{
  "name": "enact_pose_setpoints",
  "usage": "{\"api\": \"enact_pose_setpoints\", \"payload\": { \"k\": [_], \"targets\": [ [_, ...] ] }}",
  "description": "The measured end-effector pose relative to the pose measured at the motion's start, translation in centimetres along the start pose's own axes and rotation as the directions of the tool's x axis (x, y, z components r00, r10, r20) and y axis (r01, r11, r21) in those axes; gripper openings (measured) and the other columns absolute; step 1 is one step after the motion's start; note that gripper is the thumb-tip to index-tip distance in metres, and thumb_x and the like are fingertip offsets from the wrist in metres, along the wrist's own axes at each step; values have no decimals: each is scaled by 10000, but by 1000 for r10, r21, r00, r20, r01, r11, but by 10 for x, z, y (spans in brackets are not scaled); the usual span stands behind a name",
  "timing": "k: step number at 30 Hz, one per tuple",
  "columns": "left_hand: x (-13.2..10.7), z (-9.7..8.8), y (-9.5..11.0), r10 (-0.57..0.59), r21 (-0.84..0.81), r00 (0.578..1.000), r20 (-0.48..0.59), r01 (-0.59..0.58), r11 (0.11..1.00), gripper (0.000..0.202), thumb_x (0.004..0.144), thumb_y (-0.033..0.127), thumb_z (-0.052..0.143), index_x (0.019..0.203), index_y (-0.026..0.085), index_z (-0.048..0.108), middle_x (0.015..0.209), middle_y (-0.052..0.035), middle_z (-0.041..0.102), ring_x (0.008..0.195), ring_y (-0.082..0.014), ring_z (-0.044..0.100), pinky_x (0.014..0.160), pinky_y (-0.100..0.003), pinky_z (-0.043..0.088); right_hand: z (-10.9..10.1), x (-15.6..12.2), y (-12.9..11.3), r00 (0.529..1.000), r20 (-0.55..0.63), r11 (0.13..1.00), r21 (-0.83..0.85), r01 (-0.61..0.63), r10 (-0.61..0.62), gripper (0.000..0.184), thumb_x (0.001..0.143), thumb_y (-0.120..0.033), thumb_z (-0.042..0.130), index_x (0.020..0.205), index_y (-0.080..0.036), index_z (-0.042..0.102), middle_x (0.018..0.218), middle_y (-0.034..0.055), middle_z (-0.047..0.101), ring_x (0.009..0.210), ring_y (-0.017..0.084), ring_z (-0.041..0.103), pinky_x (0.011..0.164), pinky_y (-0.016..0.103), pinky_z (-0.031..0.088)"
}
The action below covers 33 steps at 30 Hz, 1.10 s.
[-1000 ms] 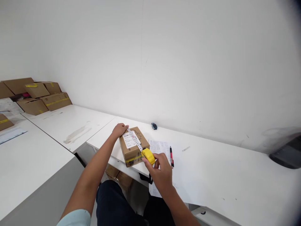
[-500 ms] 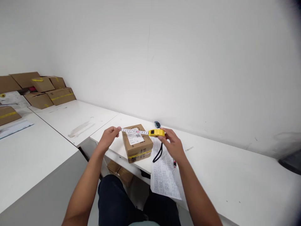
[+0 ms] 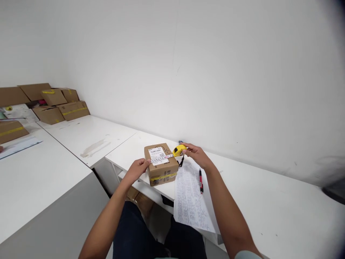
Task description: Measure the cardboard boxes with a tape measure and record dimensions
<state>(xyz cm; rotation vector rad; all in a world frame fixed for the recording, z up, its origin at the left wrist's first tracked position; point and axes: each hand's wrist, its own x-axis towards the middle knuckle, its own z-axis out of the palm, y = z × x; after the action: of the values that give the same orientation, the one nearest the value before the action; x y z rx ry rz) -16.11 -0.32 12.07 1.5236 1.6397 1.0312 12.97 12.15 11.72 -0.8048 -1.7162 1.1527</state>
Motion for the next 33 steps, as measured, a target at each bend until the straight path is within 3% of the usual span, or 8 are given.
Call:
{"api": "enact_pose_setpoints", "payload": {
  "k": [11, 15, 19, 22, 24, 27, 30, 33],
  "targets": [
    [2, 2, 4, -20, 50, 997, -73, 24, 998, 442, 810, 587, 506, 598, 210, 413, 539, 55, 395, 514, -128, 375, 522, -254, 279, -2, -3, 6, 999, -3, 999, 23, 40, -40, 475, 766, -465, 725, 1192, -258, 686, 1159, 53, 630, 882, 177, 580, 858, 377, 479],
    [-18, 3, 32, 81, 164, 985, -155, -55, 985, 425, 866, 559, 472, 634, 205, 433, 576, 45, 438, 558, -139, 423, 533, -254, 283, 6, -29, -13, 996, -75, 994, 91, 64, -57, 418, 791, -440, 723, 1175, -278, 683, 1139, 48, 635, 967, 206, 592, 891, 393, 484],
    [-51, 31, 74, 263, 228, 965, 8, -258, 939, 401, 944, 528, 380, 747, 207, 517, 654, 28, 531, 605, -146, 487, 553, -258, 338, 25, -83, -33, 945, -201, 948, 138, 286, -256, 312, 818, -357, 722, 1124, -309, 695, 1090, 48, 611, 958, 210, 586, 809, 352, 513],
    [-60, 59, 86, 445, 349, 873, 199, -487, 801, 435, 991, 461, 294, 793, 196, 577, 725, -14, 602, 692, -168, 555, 665, -301, 420, 35, -122, -36, 908, -248, 915, 138, 379, -338, 325, 815, -294, 729, 1138, -306, 691, 990, 49, 570, 877, 189, 566, 713, 306, 512],
    [-53, 66, 77, 525, 467, 822, 222, -562, 683, 394, 975, 473, 354, 953, 195, 633, 949, -79, 666, 942, -237, 597, 871, -399, 436, 33, -138, -29, 908, -294, 921, 158, 355, -299, 322, 812, -292, 732, 1132, -300, 696, 955, 45, 555, 832, 176, 557, 676, 289, 506],
    [-35, 55, 44, 483, 674, 874, 50, -386, 630, 535, 840, 537, 596, 1269, 218, 568, 1382, -158, 517, 1315, -394, 402, 1067, -586, 296, 23, -151, -12, 919, -368, 938, 246, 242, -141, 287, 805, -362, 734, 1082, -289, 719, 954, 50, 585, 840, 186, 574, 697, 304, 513],
    [-24, 25, -1, 388, 652, 919, -69, -252, 715, 645, 822, 461, 642, 1401, 251, 449, 1522, -133, 370, 1353, -355, 397, 1076, -522, 367, 15, -159, 5, 927, -365, 922, 382, 68, 83, 323, 783, -443, 739, 1064, -284, 724, 1023, 77, 659, 915, 240, 612, 766, 375, 530],
    [-27, 0, -49, 397, 479, 887, -236, -249, 842, 631, 835, 456, 619, 1405, 275, 416, 1500, -106, 391, 1345, -293, 432, 1074, -450, 410, 9, -162, 15, 907, -353, 875, 483, -33, 229, 354, 749, -470, 760, 1059, -303, 724, 1095, 83, 699, 990, 285, 633, 840, 445, 525]
  ]
}}
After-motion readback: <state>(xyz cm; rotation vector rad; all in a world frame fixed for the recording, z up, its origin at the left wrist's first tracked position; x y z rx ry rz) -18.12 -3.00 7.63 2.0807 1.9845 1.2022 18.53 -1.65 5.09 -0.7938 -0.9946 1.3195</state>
